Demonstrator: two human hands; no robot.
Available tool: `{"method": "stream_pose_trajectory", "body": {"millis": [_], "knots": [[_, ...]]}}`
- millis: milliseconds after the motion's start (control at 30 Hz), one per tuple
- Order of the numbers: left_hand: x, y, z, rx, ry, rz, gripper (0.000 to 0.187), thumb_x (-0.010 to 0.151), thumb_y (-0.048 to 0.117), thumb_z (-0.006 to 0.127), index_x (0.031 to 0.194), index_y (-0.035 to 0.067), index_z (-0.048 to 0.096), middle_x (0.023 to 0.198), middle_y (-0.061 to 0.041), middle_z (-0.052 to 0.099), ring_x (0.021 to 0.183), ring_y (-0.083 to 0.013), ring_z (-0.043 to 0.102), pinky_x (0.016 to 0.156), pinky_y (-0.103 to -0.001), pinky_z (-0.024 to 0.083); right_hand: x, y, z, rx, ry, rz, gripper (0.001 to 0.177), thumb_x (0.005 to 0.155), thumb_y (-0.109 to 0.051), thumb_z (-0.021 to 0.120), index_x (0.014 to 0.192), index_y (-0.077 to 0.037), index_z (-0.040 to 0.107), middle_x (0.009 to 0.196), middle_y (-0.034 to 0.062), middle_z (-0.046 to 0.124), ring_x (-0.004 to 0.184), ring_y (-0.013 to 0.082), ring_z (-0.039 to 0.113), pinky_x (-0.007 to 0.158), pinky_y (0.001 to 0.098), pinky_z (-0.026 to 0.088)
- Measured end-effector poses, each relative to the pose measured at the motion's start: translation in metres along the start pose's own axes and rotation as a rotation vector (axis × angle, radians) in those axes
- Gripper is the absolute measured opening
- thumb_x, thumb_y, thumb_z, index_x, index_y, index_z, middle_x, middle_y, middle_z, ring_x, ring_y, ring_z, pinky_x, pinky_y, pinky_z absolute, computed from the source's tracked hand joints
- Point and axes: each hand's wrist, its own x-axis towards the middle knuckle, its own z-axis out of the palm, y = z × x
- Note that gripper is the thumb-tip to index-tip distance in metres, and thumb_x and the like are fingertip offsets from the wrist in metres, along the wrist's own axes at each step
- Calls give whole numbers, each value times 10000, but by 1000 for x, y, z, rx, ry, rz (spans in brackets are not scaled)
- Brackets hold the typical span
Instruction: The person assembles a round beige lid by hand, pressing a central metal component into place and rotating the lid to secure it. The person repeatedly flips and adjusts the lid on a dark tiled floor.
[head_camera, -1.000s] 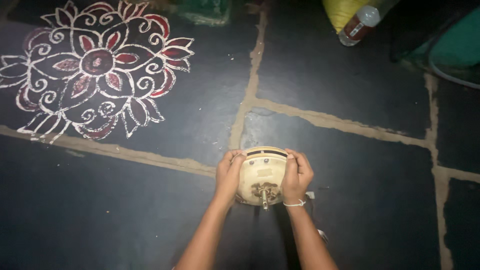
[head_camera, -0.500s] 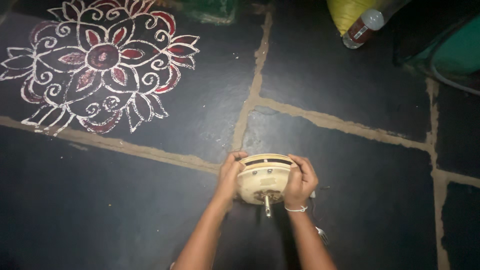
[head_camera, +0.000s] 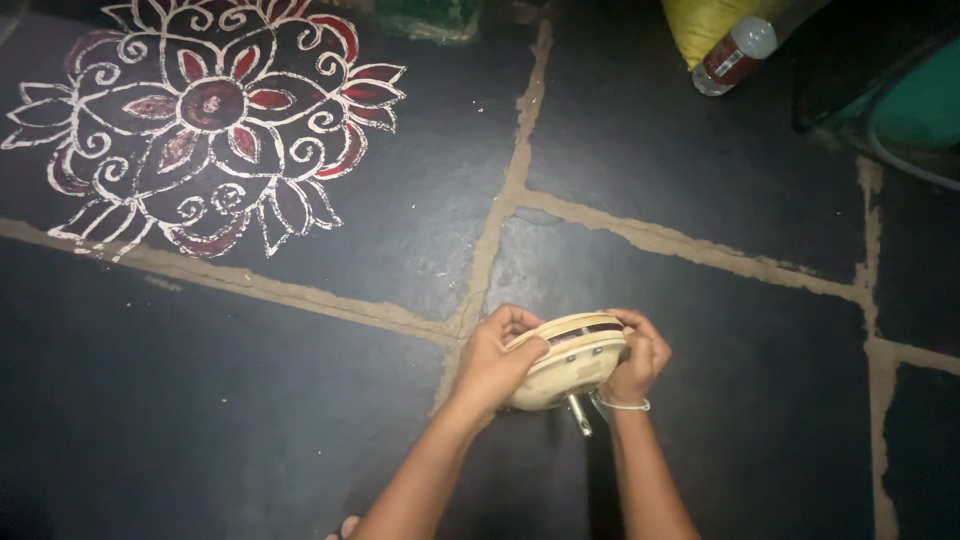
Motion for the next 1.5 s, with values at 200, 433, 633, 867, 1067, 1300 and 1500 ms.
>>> {"method": "stream_pose_trajectory", "body": {"millis": [200, 433, 633, 867, 1067, 1300, 1500], "knots": [[37, -25, -1, -159, 37, -37, 194, 915, 146, 636, 1097, 87, 661, 890, -50, 675, 762, -149, 575, 635, -326, 452, 20, 18, 16, -210, 49, 7, 313, 990, -145, 506, 1073, 53, 733, 962, 111, 736, 851, 172, 661, 787, 291, 541], [83, -66, -36, -524, 65, -120, 436, 972, 298, 527, 1239, -12, 679, 1152, -106, 728, 1002, -180, 701, 891, -325, 555, 15, 21, 31, -448, -183, -6, 374, 1018, -239, 574, 1301, -17, 677, 1403, 153, 610, 1337, 251, 525, 1122, 374, 387], [58, -81, -47, -530, 59, -327, 631, 975, 541, 381, 1376, 108, 603, 1374, -81, 667, 1224, -194, 628, 1021, -362, 467, 0, 18, 22, -486, -375, -23, 551, 1087, -400, 355, 1391, -17, 610, 1577, 150, 467, 1487, 290, 391, 1222, 412, 285], [23, -45, -30, -466, 5, -284, 702, 948, 605, 344, 1490, 175, 462, 1535, -61, 533, 1328, -225, 541, 1024, -418, 448, 20, 4, 12, -64, -475, 316, 933, 989, -729, 191, 1462, 9, 511, 1671, 149, 330, 1533, 298, 328, 1243, 422, 264], [8, -20, -20, -443, -49, -280, 766, 946, 611, 335, 1545, 141, 424, 1559, -74, 513, 1338, -228, 528, 1046, -405, 428, 31, -14, 5, 42, -507, 500, 1160, 841, -870, 174, 1490, 61, 417, 1690, 132, 269, 1524, 299, 327, 1228, 450, 285], [-4, -20, -14, -483, -123, -194, 778, 945, 599, 358, 1580, 151, 310, 1641, -63, 394, 1441, -234, 460, 1099, -447, 406, 34, -19, 7, 96, -500, 585, 1097, 872, -825, 199, 1536, 33, 363, 1596, 176, 428, 1459, 295, 426, 1200, 431, 342], [5, -14, -14, -403, -97, -279, 793, 925, 639, 326, 1553, 163, 416, 1611, -29, 474, 1426, -197, 474, 1061, -425, 370, 37, -12, 4, 166, -455, 605, 979, 941, -733, 206, 1536, 27, 373, 1573, 166, 459, 1433, 290, 450, 1189, 432, 359]]}}
